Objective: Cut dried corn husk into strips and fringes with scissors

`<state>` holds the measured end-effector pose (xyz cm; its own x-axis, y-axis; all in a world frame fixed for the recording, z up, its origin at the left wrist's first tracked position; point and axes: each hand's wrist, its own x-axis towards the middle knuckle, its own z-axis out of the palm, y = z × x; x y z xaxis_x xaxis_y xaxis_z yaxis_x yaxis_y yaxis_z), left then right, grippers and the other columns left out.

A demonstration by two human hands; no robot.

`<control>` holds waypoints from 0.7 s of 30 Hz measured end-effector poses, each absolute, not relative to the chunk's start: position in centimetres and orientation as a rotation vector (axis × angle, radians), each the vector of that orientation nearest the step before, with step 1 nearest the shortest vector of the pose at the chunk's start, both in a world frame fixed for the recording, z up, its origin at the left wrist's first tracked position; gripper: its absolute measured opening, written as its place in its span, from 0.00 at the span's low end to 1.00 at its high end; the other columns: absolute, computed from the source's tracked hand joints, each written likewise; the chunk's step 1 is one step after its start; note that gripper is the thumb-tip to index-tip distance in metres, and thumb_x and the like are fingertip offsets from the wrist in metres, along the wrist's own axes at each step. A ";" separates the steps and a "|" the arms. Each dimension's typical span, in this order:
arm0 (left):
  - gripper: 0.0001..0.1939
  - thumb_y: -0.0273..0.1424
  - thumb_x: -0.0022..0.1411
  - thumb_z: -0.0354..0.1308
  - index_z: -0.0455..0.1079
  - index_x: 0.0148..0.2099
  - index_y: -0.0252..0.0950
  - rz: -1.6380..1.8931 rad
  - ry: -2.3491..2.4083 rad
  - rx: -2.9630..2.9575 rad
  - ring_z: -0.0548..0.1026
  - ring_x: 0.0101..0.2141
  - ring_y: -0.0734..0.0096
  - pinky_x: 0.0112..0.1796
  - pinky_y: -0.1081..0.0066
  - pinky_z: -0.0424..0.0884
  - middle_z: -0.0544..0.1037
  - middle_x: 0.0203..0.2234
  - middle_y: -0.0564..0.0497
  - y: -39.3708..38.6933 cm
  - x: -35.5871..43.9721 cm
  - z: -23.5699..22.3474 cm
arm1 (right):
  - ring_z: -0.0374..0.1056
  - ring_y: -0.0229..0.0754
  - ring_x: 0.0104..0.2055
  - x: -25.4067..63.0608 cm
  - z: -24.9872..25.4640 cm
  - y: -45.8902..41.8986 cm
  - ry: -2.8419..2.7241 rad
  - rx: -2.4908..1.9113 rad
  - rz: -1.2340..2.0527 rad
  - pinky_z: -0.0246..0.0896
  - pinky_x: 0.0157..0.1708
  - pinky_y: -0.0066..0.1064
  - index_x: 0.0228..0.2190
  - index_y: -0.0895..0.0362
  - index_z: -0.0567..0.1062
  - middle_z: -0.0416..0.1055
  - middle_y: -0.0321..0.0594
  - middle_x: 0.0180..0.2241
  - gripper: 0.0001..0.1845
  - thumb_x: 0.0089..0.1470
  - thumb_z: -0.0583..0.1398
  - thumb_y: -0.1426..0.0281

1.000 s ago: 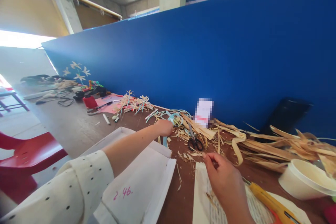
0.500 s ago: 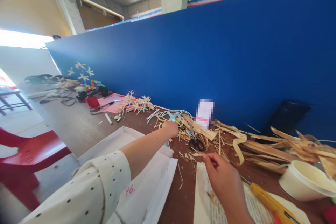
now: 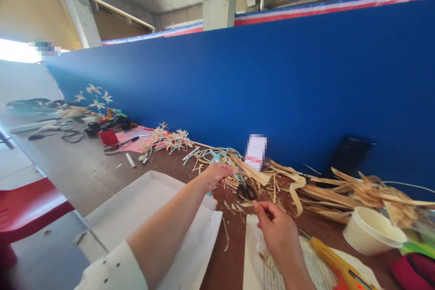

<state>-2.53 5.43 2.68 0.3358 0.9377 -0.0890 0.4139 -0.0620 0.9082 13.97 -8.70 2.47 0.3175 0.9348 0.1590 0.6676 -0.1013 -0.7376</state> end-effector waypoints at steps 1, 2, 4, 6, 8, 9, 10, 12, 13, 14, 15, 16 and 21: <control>0.12 0.38 0.53 0.57 0.71 0.35 0.33 0.785 1.074 1.500 0.62 0.20 0.85 0.21 0.81 0.58 0.73 0.26 0.53 4.9 -2.1 2.2 | 0.67 0.43 0.19 13.9 2.6 -8.8 -1.401 -1.837 0.465 0.56 0.21 0.30 0.25 0.53 0.76 0.70 0.34 0.14 0.21 0.48 0.54 0.51; 0.12 0.37 0.51 0.60 0.70 0.33 0.32 0.842 0.941 1.364 0.61 0.20 0.86 0.21 0.82 0.56 0.72 0.25 0.53 4.4 -1.6 1.7 | 0.67 0.43 0.19 14.0 2.6 -8.8 -1.380 -1.829 0.469 0.55 0.20 0.30 0.25 0.54 0.76 0.70 0.34 0.14 0.21 0.48 0.54 0.51; 0.13 0.38 0.50 0.60 0.70 0.33 0.32 0.854 0.877 1.321 0.59 0.20 0.86 0.21 0.81 0.55 0.71 0.24 0.54 3.5 -1.0 0.8 | 0.65 0.42 0.18 14.1 2.4 -8.7 -1.356 -1.810 0.474 0.54 0.19 0.30 0.25 0.54 0.77 0.71 0.35 0.14 0.22 0.47 0.54 0.51; 0.15 0.39 0.47 0.62 0.70 0.32 0.31 0.867 0.782 1.297 0.59 0.20 0.85 0.21 0.80 0.54 0.70 0.22 0.54 2.9 -0.7 0.4 | 0.66 0.42 0.19 14.3 2.1 -8.6 -1.339 -1.785 0.498 0.54 0.20 0.29 0.26 0.55 0.77 0.72 0.36 0.16 0.22 0.47 0.55 0.51; 0.17 0.40 0.45 0.63 0.70 0.32 0.30 0.853 0.685 1.298 0.59 0.19 0.85 0.21 0.80 0.54 0.69 0.21 0.54 2.5 -0.8 0.3 | 0.66 0.42 0.20 14.4 1.8 -8.5 -1.315 -1.765 0.536 0.55 0.21 0.29 0.27 0.56 0.77 0.72 0.36 0.17 0.22 0.47 0.55 0.51; 0.18 0.41 0.45 0.63 0.70 0.32 0.30 0.840 0.650 1.311 0.59 0.19 0.85 0.21 0.80 0.55 0.68 0.21 0.54 2.5 -0.9 0.5 | 0.66 0.42 0.21 14.3 1.7 -8.4 -1.303 -1.758 0.553 0.55 0.21 0.29 0.28 0.56 0.77 0.72 0.36 0.17 0.22 0.47 0.55 0.51; 0.19 0.42 0.46 0.63 0.70 0.33 0.30 0.834 0.640 1.336 0.60 0.20 0.84 0.22 0.80 0.56 0.68 0.21 0.54 2.5 -1.2 0.7 | 0.66 0.42 0.21 14.3 1.6 -8.4 -1.294 -1.754 0.566 0.54 0.21 0.29 0.29 0.56 0.77 0.71 0.36 0.16 0.23 0.47 0.55 0.51; 0.19 0.43 0.48 0.60 0.70 0.35 0.31 0.861 0.703 1.427 0.62 0.21 0.83 0.23 0.79 0.58 0.69 0.22 0.54 2.7 -1.9 1.2 | 0.65 0.41 0.20 14.1 1.6 -8.4 -1.288 -1.760 0.569 0.53 0.19 0.28 0.28 0.56 0.77 0.70 0.35 0.15 0.23 0.47 0.55 0.50; 0.18 0.42 0.50 0.59 0.70 0.37 0.32 0.909 0.792 1.498 0.64 0.22 0.82 0.25 0.79 0.59 0.70 0.24 0.54 2.9 -2.4 1.5 | 0.65 0.41 0.20 14.0 1.6 -8.4 -1.293 -1.767 0.559 0.53 0.19 0.28 0.28 0.56 0.77 0.70 0.35 0.15 0.22 0.47 0.55 0.50; 0.17 0.42 0.52 0.56 0.71 0.37 0.33 0.939 0.936 1.589 0.65 0.23 0.80 0.25 0.78 0.60 0.71 0.25 0.53 3.1 -3.0 1.8 | 0.66 0.41 0.20 14.0 1.7 -8.5 -1.303 -1.773 0.541 0.54 0.20 0.28 0.27 0.56 0.77 0.71 0.35 0.15 0.22 0.47 0.55 0.51; 0.15 0.41 0.55 0.54 0.71 0.37 0.34 0.981 1.121 1.692 0.67 0.25 0.78 0.27 0.77 0.62 0.72 0.26 0.52 3.4 -3.5 2.0 | 0.66 0.41 0.20 14.0 1.8 -8.5 -1.317 -1.780 0.521 0.54 0.20 0.28 0.27 0.55 0.76 0.71 0.35 0.16 0.21 0.47 0.56 0.51; 0.14 0.39 0.57 0.52 0.72 0.36 0.36 0.979 1.321 1.804 0.68 0.28 0.76 0.30 0.76 0.63 0.73 0.28 0.51 3.6 -4.0 2.2 | 0.66 0.41 0.20 14.0 1.8 -8.5 -1.333 -1.791 0.497 0.55 0.20 0.29 0.27 0.55 0.76 0.71 0.35 0.16 0.21 0.47 0.56 0.51; 0.12 0.31 0.58 0.48 0.73 0.38 0.40 0.478 1.851 2.197 0.71 0.39 0.66 0.38 0.71 0.66 0.75 0.36 0.47 3.8 -5.2 1.9 | 0.65 0.42 0.17 13.9 2.2 -8.6 -1.401 -1.851 0.428 0.53 0.18 0.30 0.28 0.54 0.77 0.70 0.34 0.14 0.22 0.47 0.55 0.50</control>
<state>-5.23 3.84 1.87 0.1494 0.9837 0.1002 0.9093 -0.1765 0.3769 13.94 -8.64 2.22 0.3412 0.9236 0.1748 0.6687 -0.1078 -0.7357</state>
